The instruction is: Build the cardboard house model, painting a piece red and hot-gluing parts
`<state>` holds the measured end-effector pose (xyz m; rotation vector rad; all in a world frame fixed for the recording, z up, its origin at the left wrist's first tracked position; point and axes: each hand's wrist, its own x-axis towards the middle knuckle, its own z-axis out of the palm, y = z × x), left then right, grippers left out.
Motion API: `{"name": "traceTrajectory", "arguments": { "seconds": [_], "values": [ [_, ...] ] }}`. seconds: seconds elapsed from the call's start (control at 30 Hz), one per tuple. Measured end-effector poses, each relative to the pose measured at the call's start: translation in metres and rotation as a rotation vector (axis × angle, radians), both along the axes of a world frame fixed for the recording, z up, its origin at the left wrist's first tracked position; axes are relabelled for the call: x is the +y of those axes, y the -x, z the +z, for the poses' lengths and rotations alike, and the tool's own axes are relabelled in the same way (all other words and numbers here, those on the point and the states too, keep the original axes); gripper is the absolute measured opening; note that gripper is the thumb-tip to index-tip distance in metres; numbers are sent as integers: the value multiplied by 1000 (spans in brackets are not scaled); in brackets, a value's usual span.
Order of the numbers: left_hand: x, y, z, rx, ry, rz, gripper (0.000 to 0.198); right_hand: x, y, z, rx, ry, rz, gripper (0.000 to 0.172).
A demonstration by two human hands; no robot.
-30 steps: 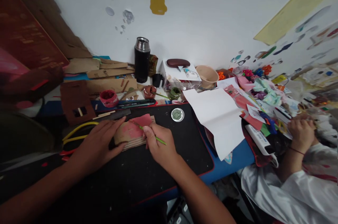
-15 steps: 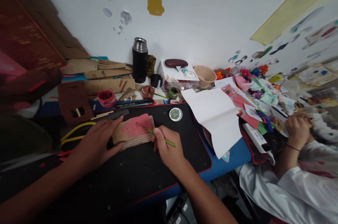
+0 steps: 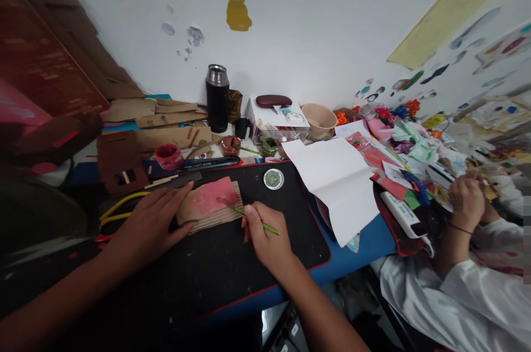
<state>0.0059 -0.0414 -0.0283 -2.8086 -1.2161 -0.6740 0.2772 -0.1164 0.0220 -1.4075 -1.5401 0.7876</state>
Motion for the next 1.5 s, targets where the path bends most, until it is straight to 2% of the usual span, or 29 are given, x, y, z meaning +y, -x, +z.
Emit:
{"name": "traceTrajectory", "arguments": {
  "seconds": [0.2, 0.43, 0.53, 0.77, 0.93, 1.13, 1.23, 1.3, 1.4, 1.43, 1.5],
  "values": [
    [-1, -1, 5, -13, 58, 11, 74, -5, 10, -1, 20, 13, 99, 52],
    [0, 0, 18, 24, 83, 13, 73, -5, -10, 1, 164, 29, -93, 54],
    [-3, -1, 26, 37, 93, 57, 75, -5, -14, 4, 267, 28, -155, 55],
    [-27, -13, 41, 146, 49, 153, 77, 0, -9, 8, 394, 20, -162, 56],
    [-41, -19, 42, 252, 78, 210, 78, -1, -13, 6, 430, 44, -179, 56],
    [-57, -21, 43, 222, 183, 104, 88, -3, -22, 2, 487, 44, -200, 55],
    [-70, -22, 45, 112, 234, -87, 93, -4, -26, 0, 522, 61, -217, 55],
    [-74, -22, 45, 41, 257, -202, 86, -5, -29, -3, 545, 67, -233, 56],
    [-60, -20, 43, 20, 222, -248, 60, -6, -33, -5, 588, 53, -255, 53],
    [-50, -19, 43, 50, 190, -254, 58, -7, -35, -6, 602, 45, -259, 52],
    [-26, -17, 42, 139, 161, -249, 68, -9, -39, -6, 624, 31, -271, 50]
  ]
}}
